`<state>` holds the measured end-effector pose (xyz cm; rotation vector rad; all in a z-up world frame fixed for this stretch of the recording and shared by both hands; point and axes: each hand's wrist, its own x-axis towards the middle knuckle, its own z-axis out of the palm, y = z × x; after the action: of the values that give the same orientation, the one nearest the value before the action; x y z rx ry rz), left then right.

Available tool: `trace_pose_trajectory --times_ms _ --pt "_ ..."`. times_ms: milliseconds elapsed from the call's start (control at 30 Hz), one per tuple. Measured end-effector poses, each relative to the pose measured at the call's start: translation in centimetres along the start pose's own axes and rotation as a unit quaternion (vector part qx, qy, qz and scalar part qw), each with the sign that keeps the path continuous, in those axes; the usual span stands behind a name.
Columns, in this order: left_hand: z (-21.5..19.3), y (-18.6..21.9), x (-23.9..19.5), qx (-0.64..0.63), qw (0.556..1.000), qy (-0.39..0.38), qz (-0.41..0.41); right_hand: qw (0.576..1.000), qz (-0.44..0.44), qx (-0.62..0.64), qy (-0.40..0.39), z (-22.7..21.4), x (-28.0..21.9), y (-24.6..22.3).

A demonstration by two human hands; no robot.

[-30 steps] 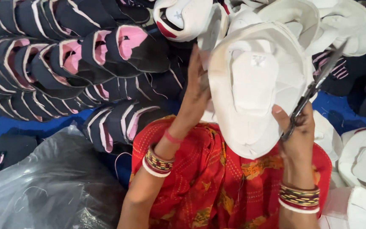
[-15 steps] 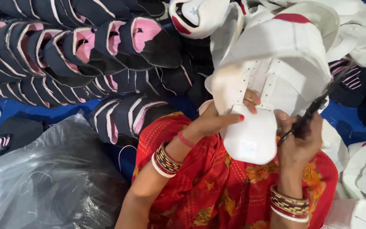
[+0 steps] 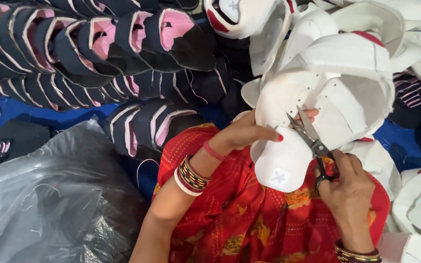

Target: The person trims excess material from white shoe uppers using scissors.

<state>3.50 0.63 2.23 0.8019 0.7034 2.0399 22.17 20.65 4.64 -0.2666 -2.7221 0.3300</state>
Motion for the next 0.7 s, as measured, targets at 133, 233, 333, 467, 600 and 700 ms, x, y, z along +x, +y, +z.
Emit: trace_pose_trajectory --times_ms 133,233,333,467,600,700 --pt "-0.7 -0.7 0.1 -0.039 0.999 -0.014 -0.019 1.000 0.005 0.006 -0.016 0.5 -0.4 1.5" --pt "-0.6 -0.7 0.3 -0.053 0.998 -0.012 -0.039 1.000 -0.008 0.008 -0.015 0.8 -0.4 1.6" --pt "-0.6 -0.7 0.4 -0.041 0.997 -0.015 -0.067 0.999 0.005 0.026 -0.022 0.9 -0.4 1.0" --pt "-1.1 -1.7 0.4 -0.020 0.996 -0.025 -0.079 0.999 0.032 0.007 -0.025 1.8 -0.9 1.4" --pt "-1.7 -2.0 0.2 -0.018 0.998 -0.022 -0.060 0.995 0.061 0.070 -0.035 2.2 -0.9 1.5" --pt "-2.1 -1.9 0.2 -0.017 0.997 0.011 -0.077 0.984 0.082 0.156 -0.028 2.2 -0.1 0.4"
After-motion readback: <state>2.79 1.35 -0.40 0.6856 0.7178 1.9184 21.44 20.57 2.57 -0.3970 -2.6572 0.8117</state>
